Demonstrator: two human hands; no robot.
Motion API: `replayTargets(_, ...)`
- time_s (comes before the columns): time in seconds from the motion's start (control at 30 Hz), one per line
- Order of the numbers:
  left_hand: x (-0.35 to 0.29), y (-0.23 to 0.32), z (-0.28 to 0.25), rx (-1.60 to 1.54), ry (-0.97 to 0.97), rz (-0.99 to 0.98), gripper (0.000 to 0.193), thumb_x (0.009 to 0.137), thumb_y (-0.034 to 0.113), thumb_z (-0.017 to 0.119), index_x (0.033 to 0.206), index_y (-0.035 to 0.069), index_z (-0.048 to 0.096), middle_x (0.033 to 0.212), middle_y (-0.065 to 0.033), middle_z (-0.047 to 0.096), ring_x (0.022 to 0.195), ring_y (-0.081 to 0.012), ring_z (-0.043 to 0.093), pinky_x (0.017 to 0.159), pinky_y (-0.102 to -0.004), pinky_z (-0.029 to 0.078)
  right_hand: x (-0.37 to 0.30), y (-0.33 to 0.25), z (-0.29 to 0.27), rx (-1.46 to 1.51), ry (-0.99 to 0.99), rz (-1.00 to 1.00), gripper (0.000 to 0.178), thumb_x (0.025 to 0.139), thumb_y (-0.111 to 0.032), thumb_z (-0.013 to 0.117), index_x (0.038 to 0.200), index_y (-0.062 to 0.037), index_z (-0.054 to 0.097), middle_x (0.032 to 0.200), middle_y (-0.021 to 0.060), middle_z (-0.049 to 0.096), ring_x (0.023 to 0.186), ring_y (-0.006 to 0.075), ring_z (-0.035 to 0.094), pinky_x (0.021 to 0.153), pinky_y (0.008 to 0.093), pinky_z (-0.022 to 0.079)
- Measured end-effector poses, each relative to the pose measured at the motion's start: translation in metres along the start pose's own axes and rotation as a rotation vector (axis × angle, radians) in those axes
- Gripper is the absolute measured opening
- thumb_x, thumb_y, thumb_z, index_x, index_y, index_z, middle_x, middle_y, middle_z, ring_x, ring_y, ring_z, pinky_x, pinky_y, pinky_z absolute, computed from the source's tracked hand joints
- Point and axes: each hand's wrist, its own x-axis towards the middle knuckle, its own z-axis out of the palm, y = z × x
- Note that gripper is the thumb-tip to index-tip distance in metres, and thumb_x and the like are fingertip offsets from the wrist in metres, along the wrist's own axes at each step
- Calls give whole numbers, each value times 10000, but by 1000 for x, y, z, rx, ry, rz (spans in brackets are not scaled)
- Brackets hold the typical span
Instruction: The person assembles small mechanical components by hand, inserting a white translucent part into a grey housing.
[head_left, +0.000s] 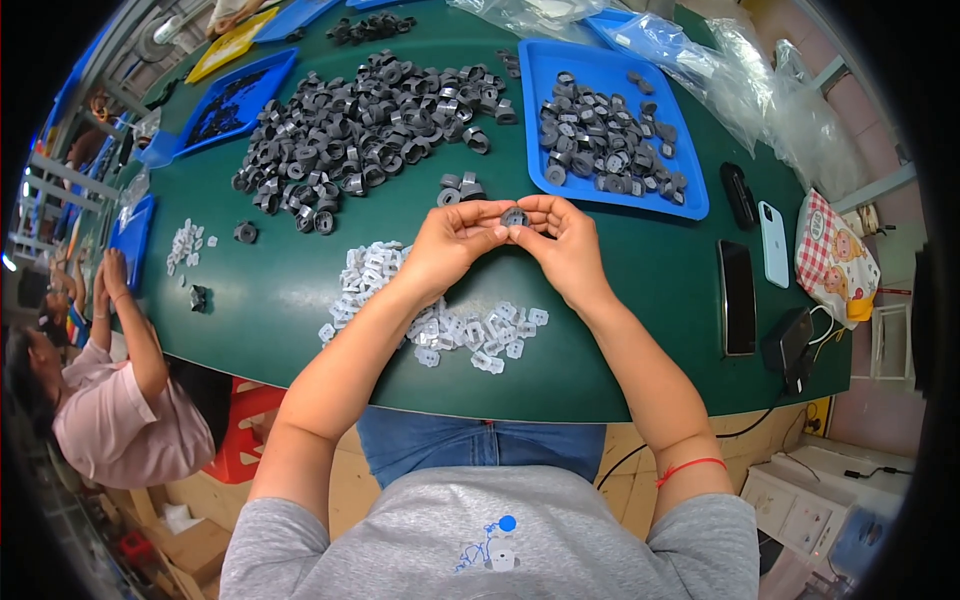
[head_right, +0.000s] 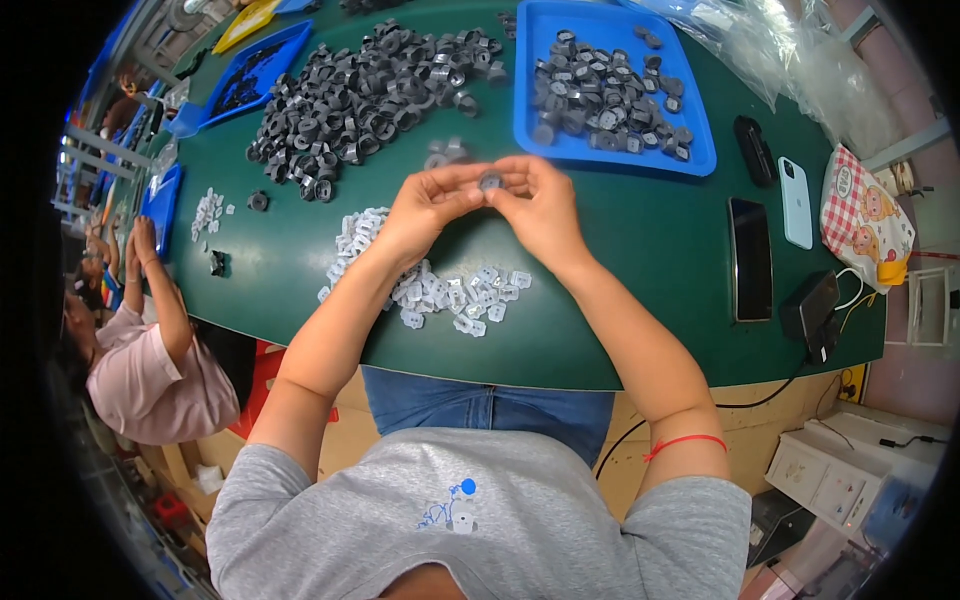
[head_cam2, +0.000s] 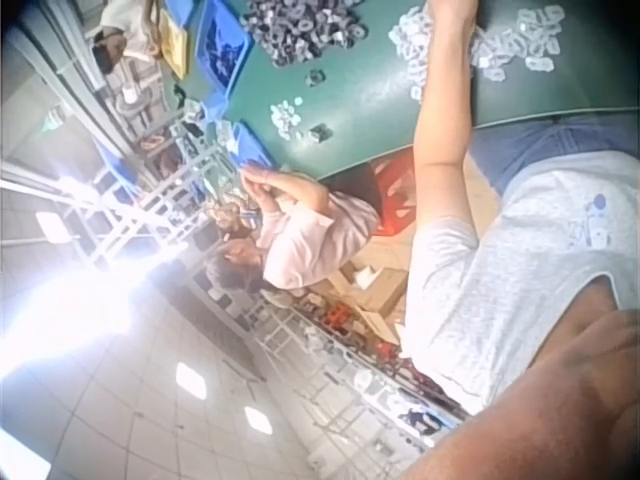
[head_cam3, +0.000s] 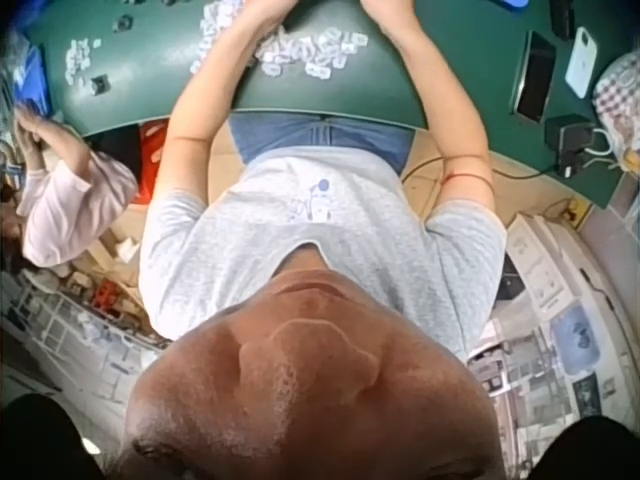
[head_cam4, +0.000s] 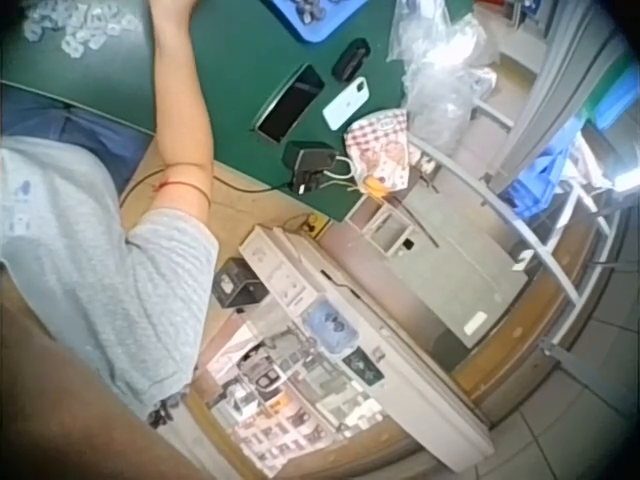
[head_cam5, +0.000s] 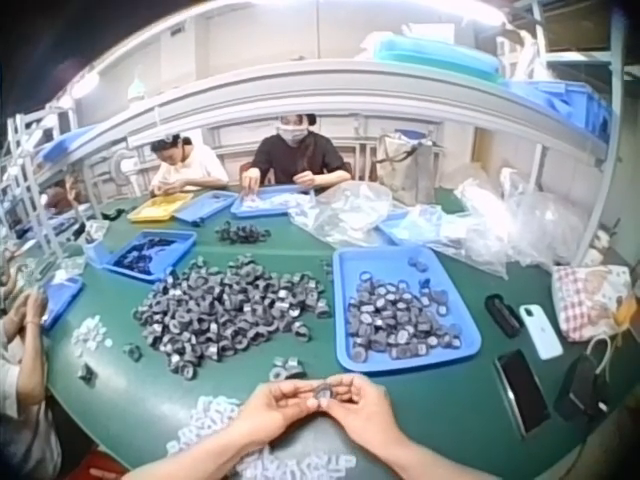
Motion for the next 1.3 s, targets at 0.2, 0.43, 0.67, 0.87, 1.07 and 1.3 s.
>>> replayTargets(0.2,0,-1,4,91,72,69,294,801,20,588,1087,-38,551,920,-72,602,795,-91,596,714,-193,470,3,1,-10,302,-144,327,218,784,-53,618,970,34,544,892,79,617,810,116,589,751,225,483)
replayTargets(0.43,2,-17,5,89,166,173,256,748,-13,594,1001,-49,583,826,-24,565,702,-54,581,590,-160,456,-4,7,2,204,-73,151,192,769,-40,611,934,58,604,808,90,643,732,114,608,675,223,484)
replayTargets(0.67,3,-17,4,183,247,184,229,724,-14,622,948,-53,593,815,-43,574,663,-40,560,582,-159,454,-6,4,12,-1,32,-11,155,774,-29,597,904,52,617,770,87,651,698,100,611,633,221,484)
replayTargets(0.87,6,-18,0,128,241,187,217,722,-2,627,931,-49,594,821,-52,581,681,-60,573,606,-164,461,-5,6,16,58,31,-21,179,782,-12,585,945,55,610,796,90,651,716,110,618,647,223,491)
replayTargets(1.07,6,-18,1,58,258,164,222,746,10,604,956,-59,579,837,-65,583,722,-102,607,638,-188,481,-5,14,15,77,46,-17,236,786,11,563,1013,75,580,878,109,641,769,115,612,683,220,496)
replayTargets(1.3,7,-15,-1,134,201,190,187,745,-3,620,915,-53,560,822,-67,586,689,-79,603,601,-168,473,-7,14,18,81,59,-28,240,782,-1,565,1006,83,576,880,112,641,764,114,611,671,218,493)
